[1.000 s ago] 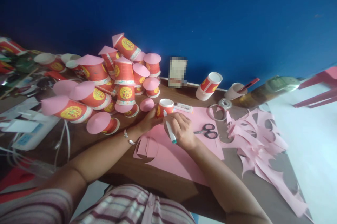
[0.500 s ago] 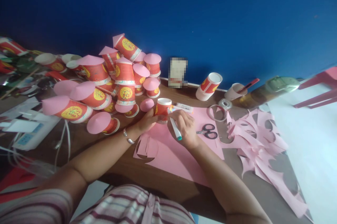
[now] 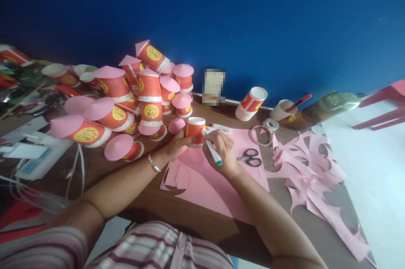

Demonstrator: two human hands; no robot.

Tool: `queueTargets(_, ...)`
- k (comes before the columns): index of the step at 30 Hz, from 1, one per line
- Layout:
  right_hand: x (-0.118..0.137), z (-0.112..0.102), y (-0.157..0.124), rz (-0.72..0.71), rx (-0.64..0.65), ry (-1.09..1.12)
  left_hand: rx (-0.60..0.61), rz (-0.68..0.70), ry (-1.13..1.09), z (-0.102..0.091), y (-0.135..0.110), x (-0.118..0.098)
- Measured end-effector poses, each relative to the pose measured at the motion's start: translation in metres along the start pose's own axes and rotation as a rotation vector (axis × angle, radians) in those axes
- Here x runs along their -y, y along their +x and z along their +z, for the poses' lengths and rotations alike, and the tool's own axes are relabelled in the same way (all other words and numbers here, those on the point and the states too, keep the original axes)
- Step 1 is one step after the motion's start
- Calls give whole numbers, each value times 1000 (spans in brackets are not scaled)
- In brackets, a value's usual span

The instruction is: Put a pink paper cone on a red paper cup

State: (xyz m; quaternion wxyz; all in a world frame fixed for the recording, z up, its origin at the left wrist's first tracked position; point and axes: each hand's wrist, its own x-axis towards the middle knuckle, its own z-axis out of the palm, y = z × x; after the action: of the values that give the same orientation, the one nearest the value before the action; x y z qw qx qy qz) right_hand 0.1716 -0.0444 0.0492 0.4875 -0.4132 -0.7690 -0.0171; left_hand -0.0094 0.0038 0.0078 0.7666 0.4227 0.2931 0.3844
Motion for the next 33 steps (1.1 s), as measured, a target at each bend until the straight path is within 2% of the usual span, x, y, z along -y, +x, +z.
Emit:
queueTargets(9, 1, 2, -4, -17, 11, 9, -42, 6, -52, 5, -1, -4)
queueTargets(16, 3, 3, -4, -86, -64, -15, -18, 18, -24, 0, 1, 1)
queueTargets(21, 3, 9, -12, -140, -11, 58, -24, 38, 23, 0, 4, 1)
queueTargets(26, 1, 15, -20, -102, 6, 85, 10, 68, 37, 2, 4, -1)
queueTargets(31, -1, 14, -19, -93, 12, 68, 96, 72, 98, 2, 2, -7)
queueTargets(33, -1, 13, -18, -107, 24, 57, 90, 79, 138, 2, 1, -8)
